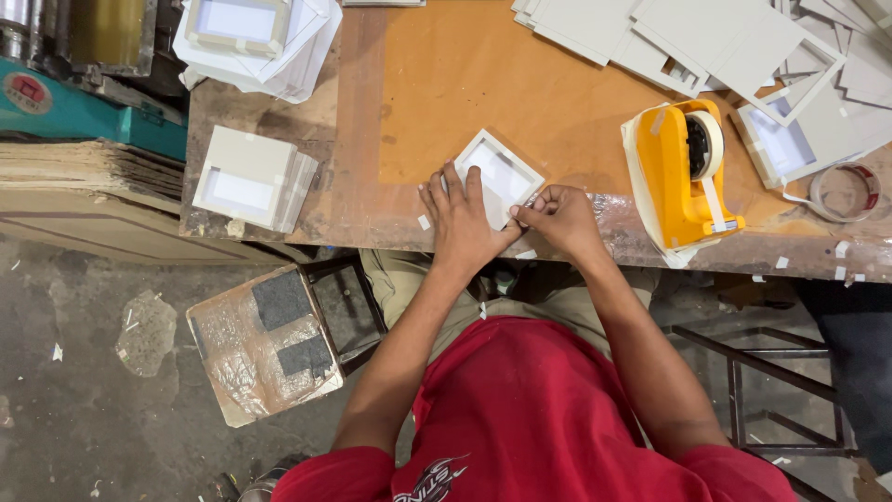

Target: The person assembles small white cardboard frames by hand, using a tape dispenser to apply clear tape to the edges. They repeatedly pick up frame pieces, align them, apply tape, and place the finished units into a growing stack on the table.

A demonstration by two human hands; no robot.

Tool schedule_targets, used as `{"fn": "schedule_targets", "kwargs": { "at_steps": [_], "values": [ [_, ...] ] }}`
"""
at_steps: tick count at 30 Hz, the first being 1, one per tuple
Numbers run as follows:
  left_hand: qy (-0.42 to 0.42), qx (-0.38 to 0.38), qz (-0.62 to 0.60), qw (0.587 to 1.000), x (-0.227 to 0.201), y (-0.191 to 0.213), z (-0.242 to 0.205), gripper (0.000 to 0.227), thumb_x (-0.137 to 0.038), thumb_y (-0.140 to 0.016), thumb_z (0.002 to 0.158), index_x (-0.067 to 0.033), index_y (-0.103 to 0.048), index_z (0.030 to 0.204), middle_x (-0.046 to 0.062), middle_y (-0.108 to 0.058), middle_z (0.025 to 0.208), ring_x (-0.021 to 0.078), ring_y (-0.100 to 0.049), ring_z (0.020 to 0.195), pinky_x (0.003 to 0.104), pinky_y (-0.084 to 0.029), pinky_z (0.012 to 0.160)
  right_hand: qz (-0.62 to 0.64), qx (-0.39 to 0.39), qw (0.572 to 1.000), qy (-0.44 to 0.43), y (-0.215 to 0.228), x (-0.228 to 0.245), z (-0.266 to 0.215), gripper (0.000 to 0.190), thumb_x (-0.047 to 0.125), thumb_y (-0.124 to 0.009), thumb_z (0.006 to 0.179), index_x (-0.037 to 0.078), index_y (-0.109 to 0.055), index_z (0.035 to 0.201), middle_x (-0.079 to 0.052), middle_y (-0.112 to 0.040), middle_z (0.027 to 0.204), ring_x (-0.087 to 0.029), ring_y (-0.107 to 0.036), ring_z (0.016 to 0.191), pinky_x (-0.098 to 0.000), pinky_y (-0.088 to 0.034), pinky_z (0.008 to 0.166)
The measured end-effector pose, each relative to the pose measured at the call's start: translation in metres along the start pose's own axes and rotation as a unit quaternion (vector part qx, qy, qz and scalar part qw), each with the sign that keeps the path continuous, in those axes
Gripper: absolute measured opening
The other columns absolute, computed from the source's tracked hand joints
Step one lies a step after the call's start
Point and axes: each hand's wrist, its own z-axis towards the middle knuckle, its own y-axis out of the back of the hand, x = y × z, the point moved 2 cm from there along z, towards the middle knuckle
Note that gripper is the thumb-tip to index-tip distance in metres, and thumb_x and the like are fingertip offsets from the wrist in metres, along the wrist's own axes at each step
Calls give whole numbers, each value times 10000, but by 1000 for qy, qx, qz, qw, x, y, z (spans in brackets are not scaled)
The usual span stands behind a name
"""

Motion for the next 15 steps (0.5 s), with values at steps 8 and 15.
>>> {"fn": "schedule_targets", "kwargs": {
  "at_steps": [8, 15],
  "values": [
    [7, 19, 3, 1000, 0, 1, 1, 1004, -497, -807, 670, 50, -429, 1422, 381, -312, 1497, 566, -280, 1372, 742, -140, 1153, -23, -20, 1000, 8, -3, -4, 2, 345, 162, -895, 777, 67, -572, 704, 5, -649, 625, -14, -559, 550, -198, -424, 473],
    [12, 43, 11, 999, -3, 6, 2, 1034, -510, -820, 663, 41, -414, 1437, 392, -298, 1507, 571, -256, 1392, 735, -115, 1155, -83, -39, 996, -19, -3, 3, 3, 361, 191, -928, 743, 61, -598, 677, -12, -638, 618, -52, -535, 536, -230, -419, 467]
  ]
}}
